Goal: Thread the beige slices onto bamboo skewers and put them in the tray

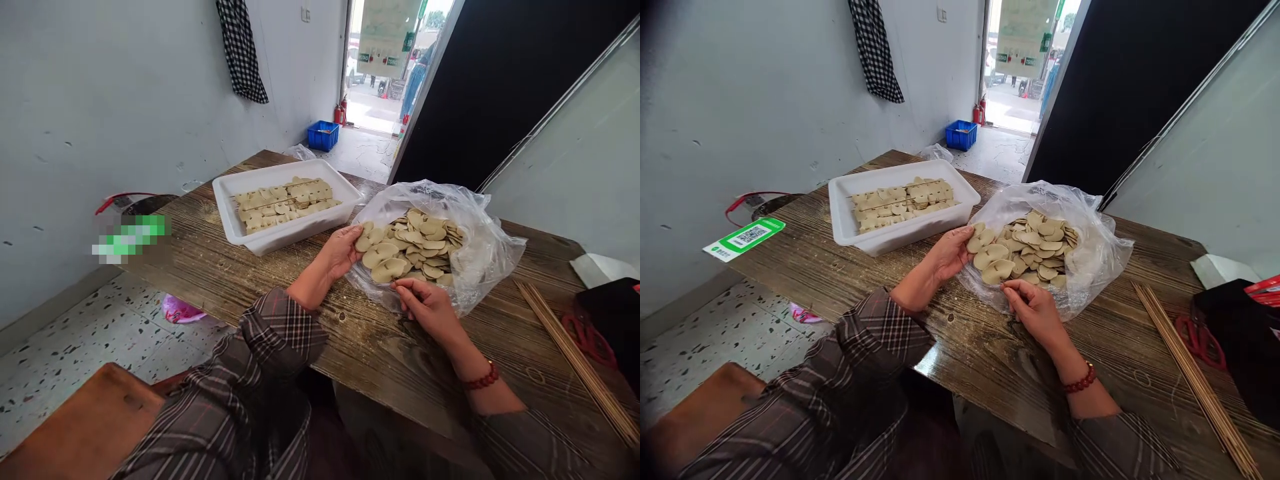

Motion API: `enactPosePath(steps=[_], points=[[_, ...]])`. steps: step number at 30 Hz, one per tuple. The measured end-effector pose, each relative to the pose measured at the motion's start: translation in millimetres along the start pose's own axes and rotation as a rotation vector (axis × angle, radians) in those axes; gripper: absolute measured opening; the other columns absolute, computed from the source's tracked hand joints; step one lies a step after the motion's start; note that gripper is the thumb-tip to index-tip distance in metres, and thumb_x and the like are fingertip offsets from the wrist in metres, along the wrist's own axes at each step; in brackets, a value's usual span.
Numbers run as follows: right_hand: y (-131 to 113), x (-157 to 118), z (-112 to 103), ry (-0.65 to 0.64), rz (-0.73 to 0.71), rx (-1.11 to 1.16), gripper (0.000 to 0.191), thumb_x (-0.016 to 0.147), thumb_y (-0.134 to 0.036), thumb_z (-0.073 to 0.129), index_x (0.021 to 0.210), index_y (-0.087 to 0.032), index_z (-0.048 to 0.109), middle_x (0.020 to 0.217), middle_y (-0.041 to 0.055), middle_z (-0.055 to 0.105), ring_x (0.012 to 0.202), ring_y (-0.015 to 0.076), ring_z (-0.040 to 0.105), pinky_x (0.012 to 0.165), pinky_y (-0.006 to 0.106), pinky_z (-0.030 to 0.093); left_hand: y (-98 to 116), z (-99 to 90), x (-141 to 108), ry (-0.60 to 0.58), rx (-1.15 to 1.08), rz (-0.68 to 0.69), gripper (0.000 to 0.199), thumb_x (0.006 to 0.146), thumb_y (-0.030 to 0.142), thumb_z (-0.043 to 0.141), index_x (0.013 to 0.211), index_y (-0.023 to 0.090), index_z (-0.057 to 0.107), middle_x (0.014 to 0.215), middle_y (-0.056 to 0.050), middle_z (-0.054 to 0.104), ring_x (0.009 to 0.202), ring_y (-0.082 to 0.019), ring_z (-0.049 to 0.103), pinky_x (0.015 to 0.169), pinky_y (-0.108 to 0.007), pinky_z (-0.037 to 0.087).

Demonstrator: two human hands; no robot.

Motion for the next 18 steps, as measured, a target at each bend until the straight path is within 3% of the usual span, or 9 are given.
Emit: enactPosePath(steps=[3,6,11,14,18], points=[[-4,1,-4,0.03,-0.084,-0.091,0.029,0.087,-0.043,0.059,0.094,-0.018,0.072,0.073,0.0048,0.07,0.065,0.0176,0.062,0.062,0.03,0.049,-2,-3.2,1,0.027,-0.01,-0.001,0.016,0.086,0.024,0.061,0.091,0.01,0.068,0.079,-0.009,0.071,0.065,-0.015,0.067,0.063,-0.026,0.055],[-4,2,-9,0.071,-0.13,-0.144,0.025,0.085,-0.041,0.062,0.089,-0.019,0.074,0.087,0.008,0.074,0.08,0.0219,0.066,0.075,0.035,0.051,-7,-5.9,4,0.043,-0.014,0.008,0.014,0.084,0.025,0.063,0.085,0.012,0.067,0.075,-0.007,0.07,0.062,-0.013,0.065,0.059,-0.024,0.054],[9,0,-19,0.116,-0.06,-0.118,0.029,0.085,-0.044,0.061,0.089,-0.018,0.074,0.09,0.0091,0.075,0.081,0.0225,0.066,0.073,0.034,0.051,-19,-5.4,6,0.028,0.007,0.002,0.024,0.091,0.034,0.052,0.091,0.013,0.064,0.075,-0.007,0.069,0.06,-0.014,0.064,0.056,-0.023,0.052],[13,-2,-29,0.231,-0.008,-0.097,0.032,0.082,-0.047,0.064,0.088,-0.017,0.075,0.084,0.0077,0.074,0.074,0.0203,0.064,0.068,0.032,0.05,-28,-5.6,7,0.041,0.021,-0.053,0.03,0.095,0.038,0.043,0.095,0.013,0.06,0.073,-0.007,0.068,0.055,-0.013,0.064,0.056,-0.025,0.051],[-5,6,-29,0.36,0.022,0.038,0.039,0.077,-0.052,0.068,0.087,-0.015,0.075,0.072,0.004,0.069,0.059,0.0137,0.056,0.051,0.025,0.043,-35,-3.1,9,0.017,0.06,-0.057,0.022,0.092,0.033,0.049,0.098,0.013,0.056,0.073,-0.004,0.066,0.055,-0.013,0.065,0.059,-0.026,0.052]])
Point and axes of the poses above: each hand's wrist, its own x-axis towards the middle knuckle, its own z-axis out of the palm, y = z × x, the point moved 7 cm from there along x, towards the middle knuckle
